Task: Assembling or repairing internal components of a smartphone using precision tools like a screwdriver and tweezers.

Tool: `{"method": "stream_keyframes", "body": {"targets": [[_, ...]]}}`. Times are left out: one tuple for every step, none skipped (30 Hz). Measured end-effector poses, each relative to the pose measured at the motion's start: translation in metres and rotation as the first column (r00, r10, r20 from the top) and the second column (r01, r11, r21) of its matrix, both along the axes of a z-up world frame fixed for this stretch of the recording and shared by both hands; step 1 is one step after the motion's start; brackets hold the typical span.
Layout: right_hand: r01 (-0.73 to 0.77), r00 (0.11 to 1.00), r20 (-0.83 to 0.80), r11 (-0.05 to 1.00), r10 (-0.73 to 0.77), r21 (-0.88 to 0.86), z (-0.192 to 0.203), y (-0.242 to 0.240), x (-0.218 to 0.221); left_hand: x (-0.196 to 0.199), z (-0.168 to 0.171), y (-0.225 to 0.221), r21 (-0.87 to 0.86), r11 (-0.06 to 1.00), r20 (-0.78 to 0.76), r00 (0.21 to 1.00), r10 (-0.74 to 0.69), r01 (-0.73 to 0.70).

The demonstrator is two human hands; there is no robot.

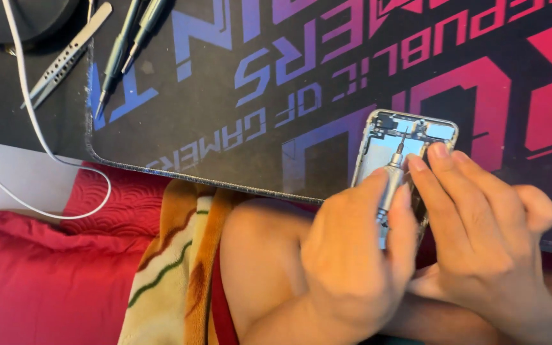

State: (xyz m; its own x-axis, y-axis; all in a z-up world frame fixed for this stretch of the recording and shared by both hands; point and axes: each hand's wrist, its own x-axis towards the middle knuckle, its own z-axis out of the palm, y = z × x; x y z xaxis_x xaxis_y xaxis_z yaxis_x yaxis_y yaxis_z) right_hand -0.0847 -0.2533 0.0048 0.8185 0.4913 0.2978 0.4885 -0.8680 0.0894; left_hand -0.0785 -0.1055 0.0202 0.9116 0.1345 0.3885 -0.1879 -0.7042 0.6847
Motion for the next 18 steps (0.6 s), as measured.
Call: {"method": "stream_keyframes", "body": {"targets": [[-0.005, 1.0, -0.007, 1.0, 0.005, -0.004, 0.0, 0.002, 0.001, 0.002, 0.0, -0.002, -0.004, 1.0, -0.007, 1.0, 0.005, -0.005], [-0.001, 1.0, 0.007, 1.0, 0.001, 0.022, -0.001, 0.003, 0.002, 0.004, 0.0, -0.004, 0.026, 0.999, 0.009, 0.999, 0.031, -0.031], [0.005, 1.0, 0.02, 0.999, -0.006, 0.049, -0.001, 0.004, 0.003, 0.006, 0.0, -0.006, 0.057, 0.997, 0.025, 0.998, 0.053, -0.055], [0.003, 1.0, 0.012, 0.999, -0.003, 0.047, -0.004, 0.002, 0.002, 0.007, 0.0, -0.008, 0.055, 0.997, 0.017, 0.998, 0.057, -0.057], [0.01, 0.999, 0.031, 0.999, -0.012, 0.051, -0.008, 0.0, 0.001, 0.008, 0.0, -0.01, 0.082, 0.994, 0.019, 0.997, 0.076, -0.078], [0.018, 0.999, 0.051, 0.998, -0.021, 0.055, -0.012, -0.001, 0.0, 0.008, 0.0, -0.012, 0.11, 0.989, 0.022, 0.995, 0.095, -0.097], [0.017, 0.999, 0.046, 0.998, -0.02, 0.055, -0.014, -0.002, 0.001, 0.009, 0.0, -0.013, 0.11, 0.989, 0.018, 0.995, 0.096, -0.098], [-0.007, 0.998, 0.057, 0.995, 0.001, 0.101, -0.015, -0.003, 0.002, 0.01, 0.0, -0.013, 0.111, 0.988, 0.028, 0.994, 0.101, -0.104], [-0.032, 0.997, 0.072, 0.989, 0.021, 0.147, -0.017, -0.004, 0.003, 0.011, -0.001, -0.014, 0.112, 0.988, 0.042, 0.994, 0.105, -0.11], [-0.032, 0.997, 0.071, 0.988, 0.022, 0.148, -0.018, -0.003, 0.003, 0.011, -0.002, -0.014, 0.113, 0.988, 0.041, 0.994, 0.106, -0.11], [-0.034, 0.997, 0.068, 0.986, 0.023, 0.166, -0.018, -0.002, 0.002, 0.011, -0.002, -0.014, 0.112, 0.987, 0.046, 0.993, 0.111, -0.115], [-0.036, 0.998, 0.064, 0.982, 0.025, 0.184, -0.018, -0.001, 0.002, 0.011, -0.003, -0.015, 0.112, 0.986, 0.051, 0.992, 0.115, -0.12], [-0.035, 0.998, 0.062, 0.982, 0.024, 0.184, -0.016, -0.001, 0.002, 0.01, -0.003, -0.015, 0.113, 0.986, 0.049, 0.992, 0.115, -0.12], [-0.043, 0.998, 0.053, 0.981, 0.034, 0.189, -0.015, 0.0, 0.003, 0.01, -0.003, -0.014, 0.109, 0.988, 0.043, 0.993, 0.11, -0.114], [-0.052, 0.998, 0.045, 0.98, 0.044, 0.195, -0.014, 0.0, 0.003, 0.01, -0.003, -0.014, 0.106, 0.988, 0.038, 0.994, 0.105, -0.109], [-0.052, 0.998, 0.045, 0.979, 0.044, 0.195, -0.014, 0.001, 0.003, 0.011, -0.004, -0.014, 0.106, 0.988, 0.038, 0.994, 0.105, -0.109], [-0.051, 0.998, 0.05, 0.978, 0.042, 0.202, -0.014, 0.002, 0.003, 0.011, -0.004, -0.014, 0.103, 0.989, 0.04, 0.994, 0.102, -0.105], [-0.05, 0.998, 0.055, 0.977, 0.039, 0.209, -0.014, 0.003, 0.003, 0.011, -0.004, -0.014, 0.1, 0.99, 0.041, 0.994, 0.098, -0.102]]}}
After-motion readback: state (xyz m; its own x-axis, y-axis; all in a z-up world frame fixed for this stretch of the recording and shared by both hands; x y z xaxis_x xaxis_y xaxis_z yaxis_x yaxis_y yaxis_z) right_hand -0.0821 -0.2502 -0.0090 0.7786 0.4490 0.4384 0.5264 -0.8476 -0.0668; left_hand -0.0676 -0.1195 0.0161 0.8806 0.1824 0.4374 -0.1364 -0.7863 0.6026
